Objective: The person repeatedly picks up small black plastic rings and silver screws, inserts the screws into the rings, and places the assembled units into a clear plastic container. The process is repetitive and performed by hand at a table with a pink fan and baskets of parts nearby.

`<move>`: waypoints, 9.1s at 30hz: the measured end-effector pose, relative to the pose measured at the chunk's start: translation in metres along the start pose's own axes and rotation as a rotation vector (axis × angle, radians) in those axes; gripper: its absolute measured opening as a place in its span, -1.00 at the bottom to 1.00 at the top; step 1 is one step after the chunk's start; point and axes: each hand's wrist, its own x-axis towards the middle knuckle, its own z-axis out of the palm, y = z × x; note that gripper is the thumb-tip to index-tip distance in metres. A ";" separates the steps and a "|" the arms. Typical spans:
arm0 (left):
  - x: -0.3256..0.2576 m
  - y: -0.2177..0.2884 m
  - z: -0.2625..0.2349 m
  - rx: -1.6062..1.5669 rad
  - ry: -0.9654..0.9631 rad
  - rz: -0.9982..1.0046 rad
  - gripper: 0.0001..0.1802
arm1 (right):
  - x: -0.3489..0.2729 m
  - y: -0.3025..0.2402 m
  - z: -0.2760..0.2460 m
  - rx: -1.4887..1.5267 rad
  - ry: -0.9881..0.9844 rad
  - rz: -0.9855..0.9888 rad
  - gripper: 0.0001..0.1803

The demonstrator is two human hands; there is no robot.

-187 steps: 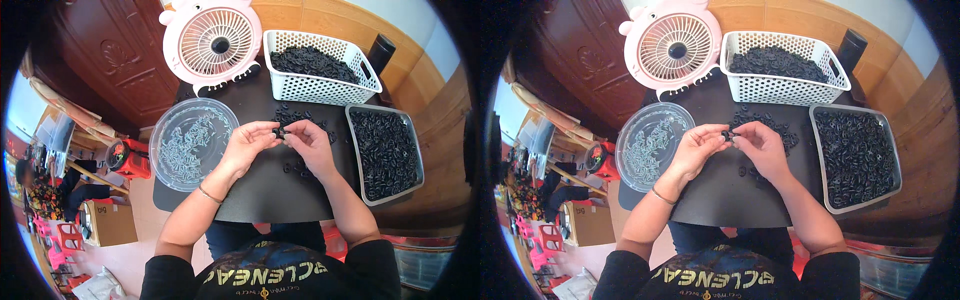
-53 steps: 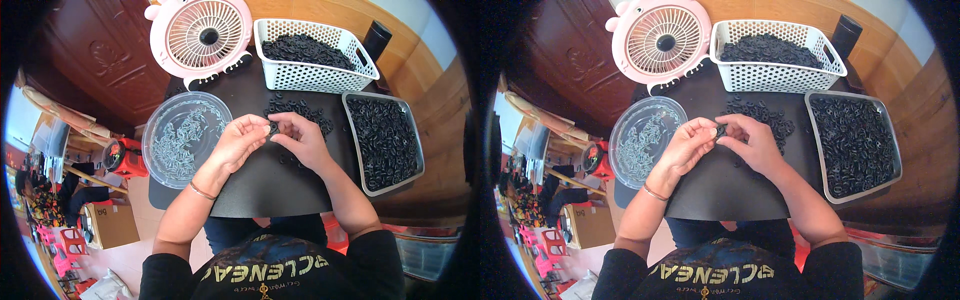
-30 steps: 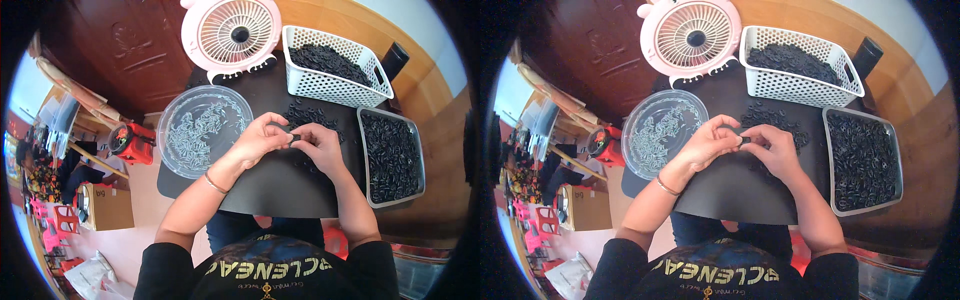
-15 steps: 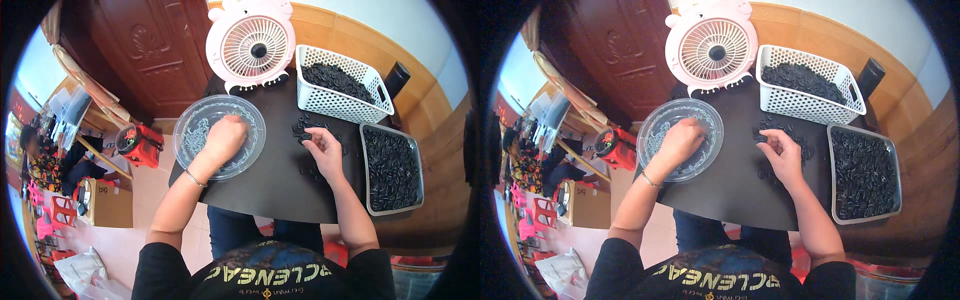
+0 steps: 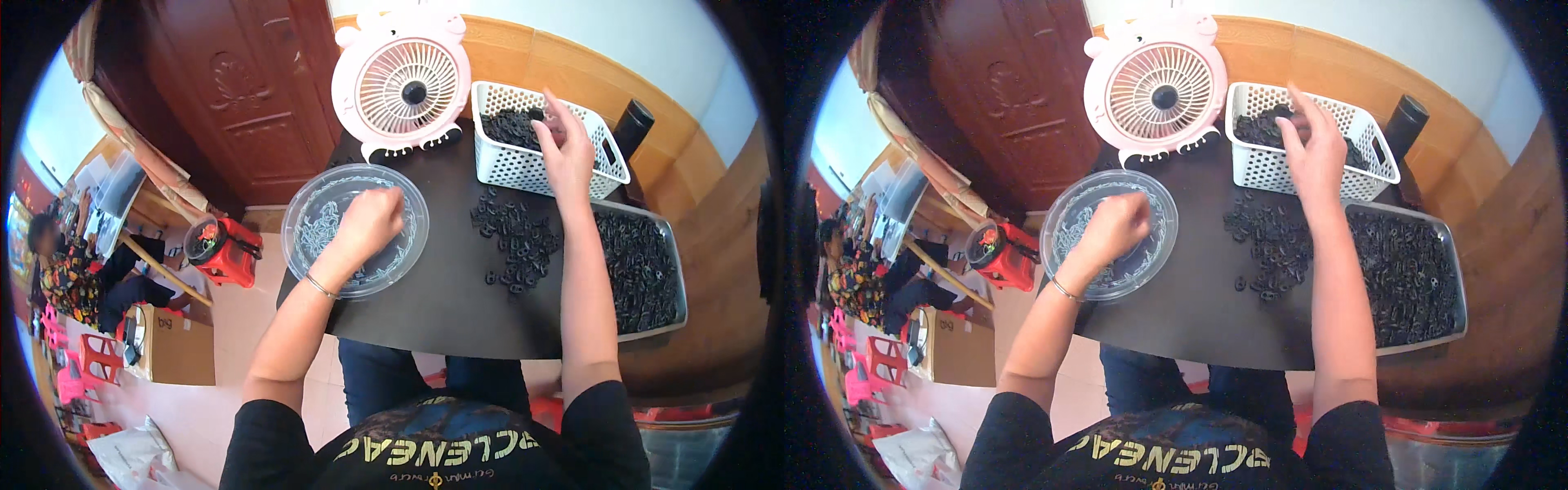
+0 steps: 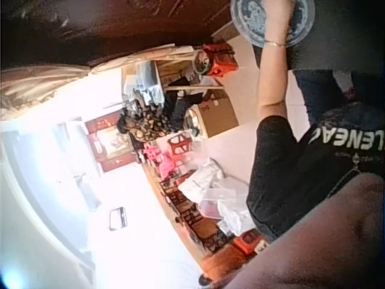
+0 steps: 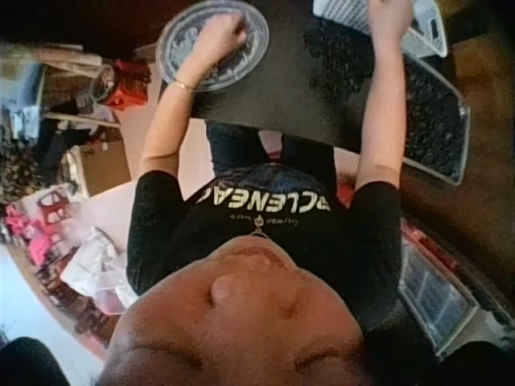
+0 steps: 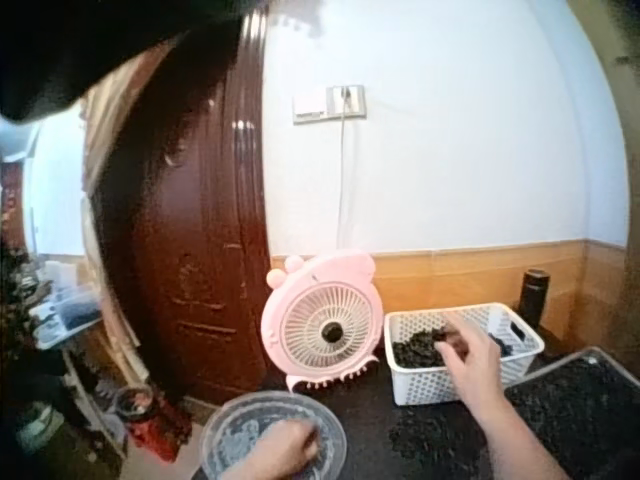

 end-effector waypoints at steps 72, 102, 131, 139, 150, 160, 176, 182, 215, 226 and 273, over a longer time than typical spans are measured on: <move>0.005 0.060 0.046 -1.424 -0.244 -0.356 -0.86 | -0.115 -0.020 -0.001 0.737 -0.483 0.623 -0.85; 0.000 0.071 0.052 -1.104 -0.014 -0.255 -0.92 | -0.118 -0.015 0.000 0.823 -0.494 0.686 -0.90; 0.004 0.063 0.048 -1.348 -0.163 -0.432 -0.84 | -0.121 -0.018 0.003 0.683 -0.472 0.597 -0.90; 0.002 0.069 0.054 -1.024 0.041 -0.206 -0.91 | -0.119 -0.013 0.002 0.764 -0.488 0.700 -0.90; 0.006 0.065 0.047 -1.251 -0.167 -0.373 -0.80 | -0.123 -0.011 0.006 0.739 -0.442 0.622 -0.91; 0.004 0.066 0.047 -1.179 -0.195 -0.363 -0.91 | -0.123 -0.007 0.001 0.694 -0.575 0.627 -0.90; -0.051 0.156 -0.091 -0.776 0.190 0.717 -0.75 | -0.102 0.009 -0.015 0.739 -0.282 0.723 -0.91; -0.064 0.172 -0.079 -0.825 0.218 0.839 -0.50 | -0.101 0.004 -0.018 0.771 -0.330 0.712 -0.91; 0.036 0.071 0.049 -0.751 -0.207 -0.179 -0.80 | -0.119 0.011 -0.017 0.633 -0.418 0.657 -0.82; 0.007 0.066 0.038 -1.813 -0.298 -0.646 -0.76 | -0.121 0.004 -0.015 0.659 -0.515 0.688 -0.80; 0.000 0.071 0.053 -1.715 -0.229 -0.511 -0.72 | -0.122 -0.005 -0.015 0.675 -0.496 0.704 -0.85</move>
